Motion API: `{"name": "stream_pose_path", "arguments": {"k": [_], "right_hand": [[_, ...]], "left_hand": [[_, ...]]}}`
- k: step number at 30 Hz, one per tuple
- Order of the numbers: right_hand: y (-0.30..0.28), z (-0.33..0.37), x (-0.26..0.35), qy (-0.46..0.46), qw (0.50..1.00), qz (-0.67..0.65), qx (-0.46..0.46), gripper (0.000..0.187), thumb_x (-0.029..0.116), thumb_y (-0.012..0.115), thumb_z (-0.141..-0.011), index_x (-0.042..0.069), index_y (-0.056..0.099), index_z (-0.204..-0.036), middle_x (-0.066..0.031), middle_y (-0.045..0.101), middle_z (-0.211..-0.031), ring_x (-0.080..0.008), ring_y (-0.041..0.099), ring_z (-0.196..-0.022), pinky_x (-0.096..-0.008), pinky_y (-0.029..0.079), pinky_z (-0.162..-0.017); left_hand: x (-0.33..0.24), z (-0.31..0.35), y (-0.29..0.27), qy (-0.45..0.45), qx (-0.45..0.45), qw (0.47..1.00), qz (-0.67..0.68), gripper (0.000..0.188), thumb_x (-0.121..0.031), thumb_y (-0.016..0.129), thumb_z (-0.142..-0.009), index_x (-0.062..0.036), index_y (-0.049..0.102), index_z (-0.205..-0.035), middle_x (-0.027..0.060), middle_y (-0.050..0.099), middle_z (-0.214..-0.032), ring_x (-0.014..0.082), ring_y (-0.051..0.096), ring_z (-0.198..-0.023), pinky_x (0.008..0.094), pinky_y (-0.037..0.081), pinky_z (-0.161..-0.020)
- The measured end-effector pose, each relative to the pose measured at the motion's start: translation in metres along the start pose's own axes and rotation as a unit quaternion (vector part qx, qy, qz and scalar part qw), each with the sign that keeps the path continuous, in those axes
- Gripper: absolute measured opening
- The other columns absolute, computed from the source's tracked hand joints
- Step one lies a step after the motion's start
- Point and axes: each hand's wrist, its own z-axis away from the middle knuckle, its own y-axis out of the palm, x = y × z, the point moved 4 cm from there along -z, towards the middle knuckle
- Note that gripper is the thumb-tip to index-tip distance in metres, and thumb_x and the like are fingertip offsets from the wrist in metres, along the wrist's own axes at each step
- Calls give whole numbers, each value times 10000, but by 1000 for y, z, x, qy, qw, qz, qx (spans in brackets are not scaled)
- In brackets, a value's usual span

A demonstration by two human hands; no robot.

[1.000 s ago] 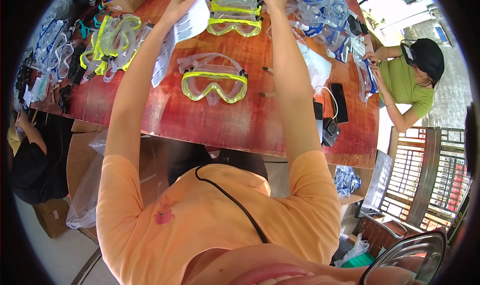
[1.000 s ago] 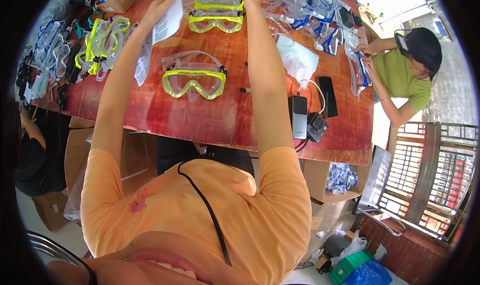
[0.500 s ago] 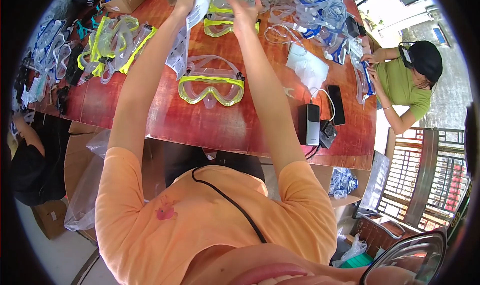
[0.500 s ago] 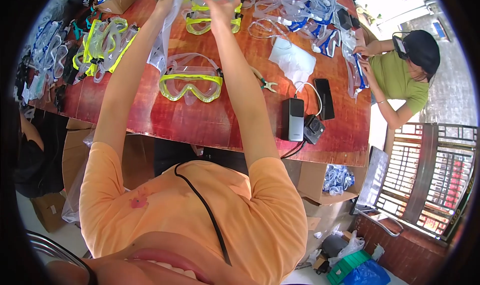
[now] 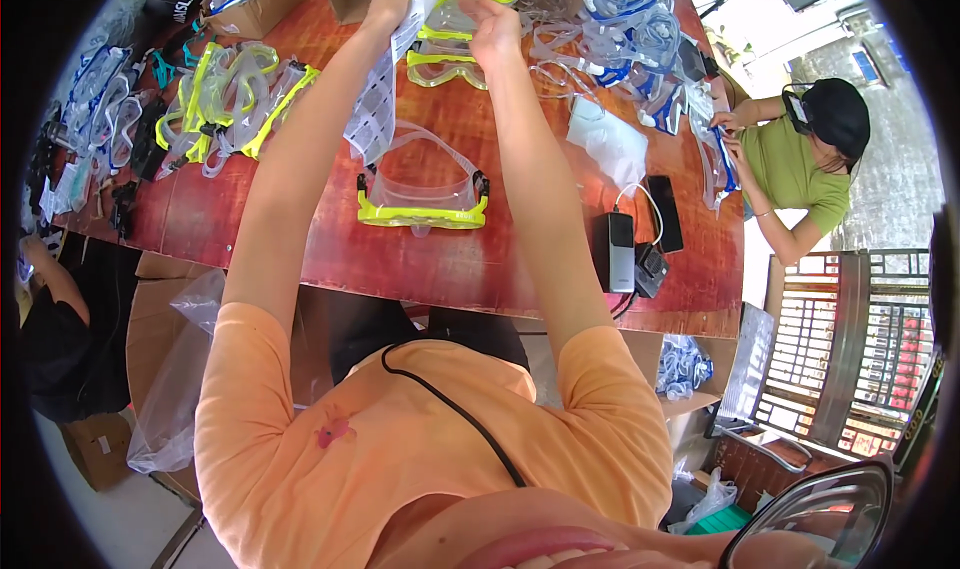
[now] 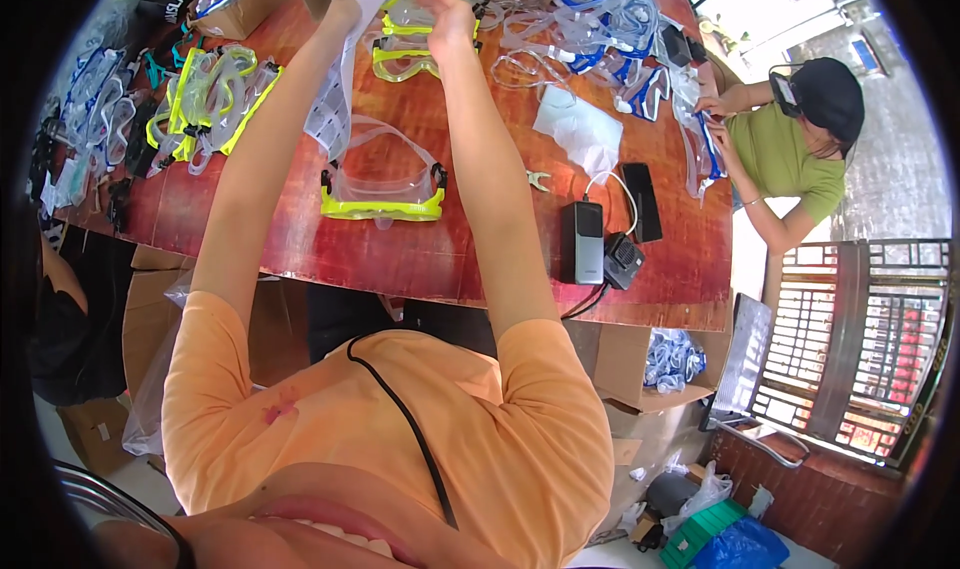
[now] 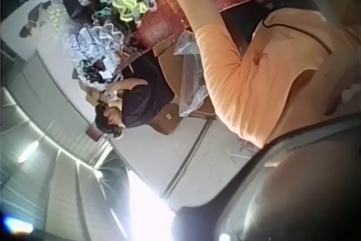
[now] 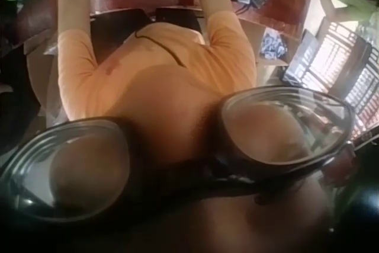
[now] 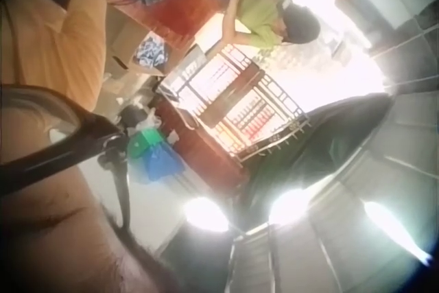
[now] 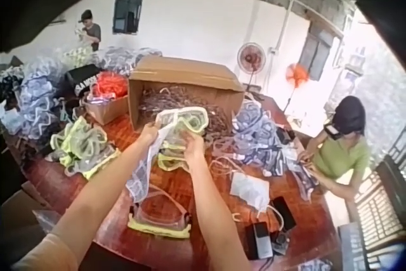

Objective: Packaging safety goggles into plastic bags with an instruction sheet.

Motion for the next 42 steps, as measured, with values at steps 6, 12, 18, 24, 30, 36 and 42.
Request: {"name": "stream_pose_path", "arguments": {"k": [6,12,18,24,30,36,42], "right_hand": [[-71,-19,18,-243,937,239,-79,286,222,606,-830,36,624,-1046,-82,650,-910,-202,599,-987,-389,440,-835],[-157,36,36,-377,634,675,-30,566,306,772,-792,53,525,-1235,-189,629,-1145,-328,627,-1018,-406,505,-857],[-122,-26,17,-255,744,614,-58,745,515,800,-752,-42,546,-1176,-192,696,-981,-281,684,-944,-375,532,-776],[-118,-45,-29,-30,968,188,-166,742,517,826,-729,-22,565,-1167,-161,589,-1161,-325,633,-970,-509,569,-805],[-110,-32,-45,-18,982,-3,-187,841,615,774,-736,69,442,-1284,-153,590,-1124,-342,602,-1024,-531,526,-883],[-138,-46,-44,8,983,40,-177,797,691,731,-727,44,540,-1152,-129,624,-928,-265,622,-850,-435,528,-803],[-97,-42,-52,21,992,1,-128,611,654,767,-718,118,595,-957,-2,582,-662,-117,535,-538,-231,442,-513]], "left_hand": [[42,-37,-14,208,181,913,300,581,-484,548,-974,63,607,-1159,166,686,-1077,251,624,-977,366,492,-866],[-3,39,50,38,73,997,10,602,-529,579,-944,55,636,-1080,80,661,-899,141,574,-784,325,467,-691],[22,20,12,30,32,999,-30,650,-565,620,-900,55,615,-1097,84,653,-897,156,585,-800,325,485,-722],[20,22,33,22,-99,987,126,616,-506,628,-913,81,602,-1099,130,652,-981,193,616,-842,355,506,-725],[37,6,47,32,-113,985,127,585,-484,621,-920,93,625,-1014,133,656,-892,197,606,-792,365,501,-722],[55,-4,71,41,-106,985,127,610,-477,610,-928,129,602,-993,172,666,-942,238,625,-845,383,504,-762],[81,-43,40,63,-158,971,166,657,-572,525,-953,40,620,-1173,134,682,-1047,231,628,-918,360,497,-820]]}}
